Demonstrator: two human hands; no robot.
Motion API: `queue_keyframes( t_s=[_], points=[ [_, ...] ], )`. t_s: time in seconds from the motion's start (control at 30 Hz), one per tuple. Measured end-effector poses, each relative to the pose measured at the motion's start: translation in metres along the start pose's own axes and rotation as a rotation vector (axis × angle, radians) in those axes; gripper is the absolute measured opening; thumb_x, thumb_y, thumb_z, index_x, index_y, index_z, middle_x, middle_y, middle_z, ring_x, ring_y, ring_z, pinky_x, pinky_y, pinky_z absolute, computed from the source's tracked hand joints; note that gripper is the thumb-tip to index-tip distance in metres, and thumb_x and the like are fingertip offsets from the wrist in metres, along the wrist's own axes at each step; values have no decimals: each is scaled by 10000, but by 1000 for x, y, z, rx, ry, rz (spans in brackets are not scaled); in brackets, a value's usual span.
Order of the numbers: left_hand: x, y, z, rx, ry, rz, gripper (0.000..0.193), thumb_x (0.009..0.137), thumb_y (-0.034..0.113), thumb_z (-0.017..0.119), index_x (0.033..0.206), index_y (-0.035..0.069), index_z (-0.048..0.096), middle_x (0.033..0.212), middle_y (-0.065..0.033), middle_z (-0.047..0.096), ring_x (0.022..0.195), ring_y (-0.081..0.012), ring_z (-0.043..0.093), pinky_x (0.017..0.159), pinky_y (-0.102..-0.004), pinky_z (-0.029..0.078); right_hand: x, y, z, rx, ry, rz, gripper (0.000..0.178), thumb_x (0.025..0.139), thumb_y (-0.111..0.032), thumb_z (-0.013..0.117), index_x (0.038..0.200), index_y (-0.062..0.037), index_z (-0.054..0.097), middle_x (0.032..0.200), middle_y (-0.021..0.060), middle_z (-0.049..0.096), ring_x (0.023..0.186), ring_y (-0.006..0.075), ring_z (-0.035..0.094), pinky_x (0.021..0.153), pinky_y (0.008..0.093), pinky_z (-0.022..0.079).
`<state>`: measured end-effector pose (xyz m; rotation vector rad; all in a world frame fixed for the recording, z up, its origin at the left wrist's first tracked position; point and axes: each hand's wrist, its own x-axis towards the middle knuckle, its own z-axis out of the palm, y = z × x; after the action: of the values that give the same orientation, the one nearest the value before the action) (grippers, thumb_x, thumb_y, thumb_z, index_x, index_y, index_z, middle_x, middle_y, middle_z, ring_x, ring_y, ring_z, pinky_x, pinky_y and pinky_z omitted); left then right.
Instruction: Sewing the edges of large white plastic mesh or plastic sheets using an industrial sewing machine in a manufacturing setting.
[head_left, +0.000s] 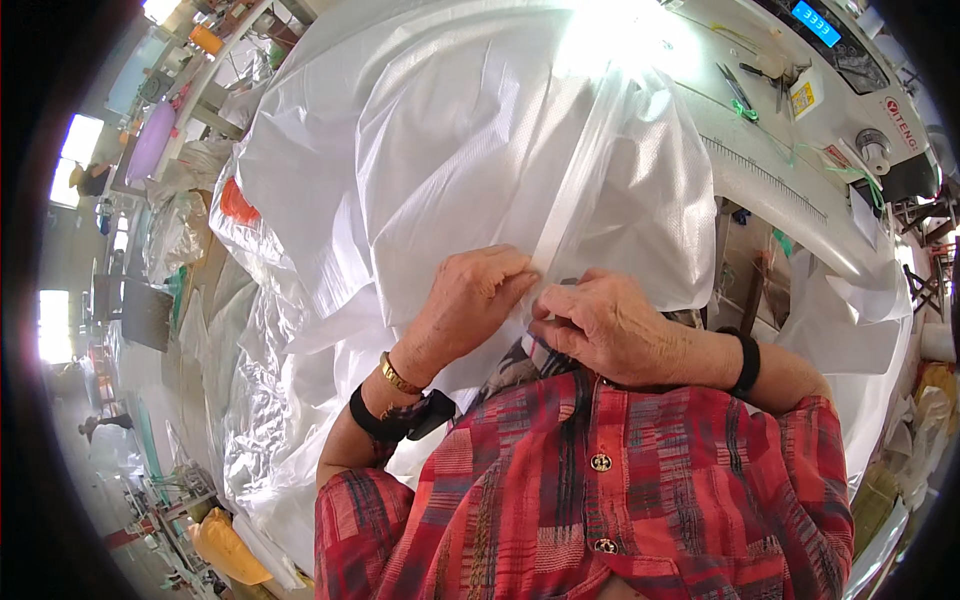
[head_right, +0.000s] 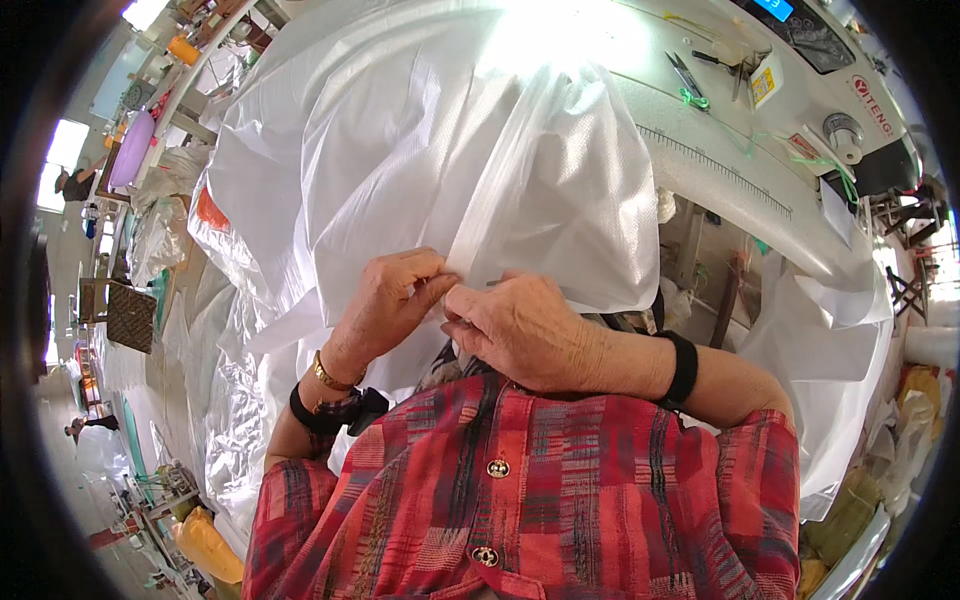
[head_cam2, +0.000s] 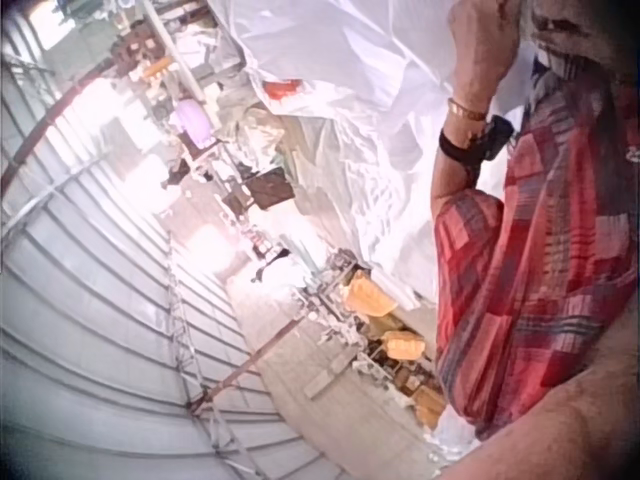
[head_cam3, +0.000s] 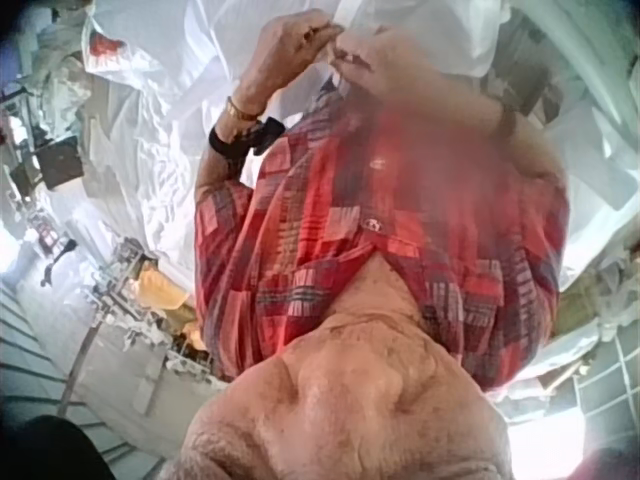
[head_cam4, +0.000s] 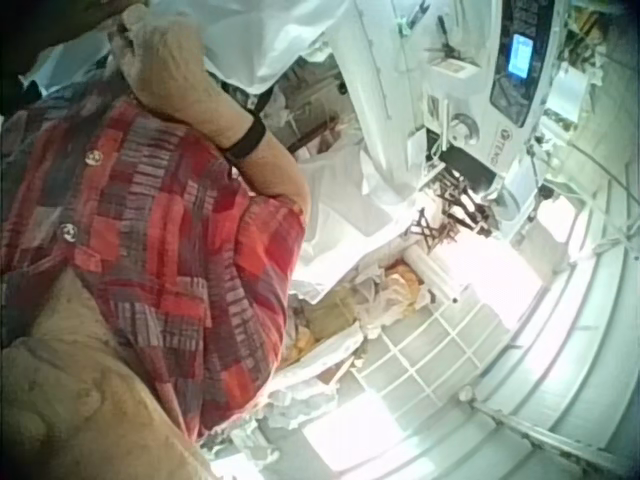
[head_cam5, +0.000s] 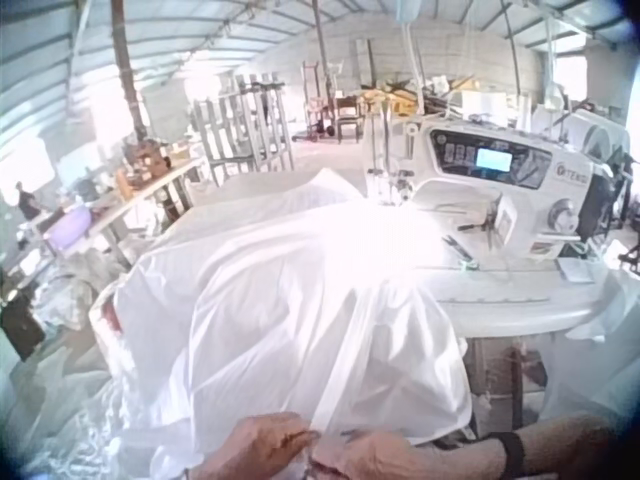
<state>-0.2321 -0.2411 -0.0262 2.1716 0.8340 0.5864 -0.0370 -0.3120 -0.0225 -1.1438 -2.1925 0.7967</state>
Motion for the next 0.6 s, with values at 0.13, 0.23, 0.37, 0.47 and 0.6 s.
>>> queue_keyframes(
  t_s=[0.13, 0.23, 0.37, 0.47, 0.6],
  points=[
    [3, 3, -5, 40, 9, -119, 150, 884, 131, 643, 889, -12, 601, 696, -160, 555, 601, -249, 565, 579, -348, 446, 5, 4, 3, -216, -138, 14, 217, 887, -181, 623, 1068, -64, 600, 641, 126, 604, 638, 345, 614, 687, 432, 479],
    [1, 4, -10, 132, 42, -69, 164, 888, 159, 639, 890, 0, 599, 708, -180, 564, 621, -298, 589, 596, -353, 467, 10, 5, 7, -262, -148, -98, 306, 909, -204, 589, 1171, -52, 545, 615, 122, 583, 617, 341, 603, 665, 438, 466],
    [-4, -11, -9, 174, 20, -9, 125, 887, 158, 632, 879, 35, 607, 724, -185, 557, 650, -374, 557, 584, -390, 454, 12, 14, 14, -360, -280, -27, 252, 941, -237, 527, 1096, -38, 520, 626, 144, 600, 580, 369, 582, 634, 458, 442],
    [-4, -1, -7, 192, 28, 45, 108, 864, 123, 664, 874, 23, 624, 796, -151, 612, 703, -354, 606, 619, -371, 474, 4, 8, 1, -251, -238, 39, 233, 940, -245, 526, 1040, -36, 507, 629, 161, 596, 604, 388, 597, 629, 483, 454],
    [-2, 7, -6, 108, -5, 98, 108, 845, 97, 676, 878, 9, 623, 802, -146, 612, 699, -332, 604, 624, -366, 469, 3, 18, 12, -319, -315, 68, 231, 937, -254, 543, 982, -28, 520, 647, 185, 602, 656, 411, 628, 604, 512, 477]
  ],
)
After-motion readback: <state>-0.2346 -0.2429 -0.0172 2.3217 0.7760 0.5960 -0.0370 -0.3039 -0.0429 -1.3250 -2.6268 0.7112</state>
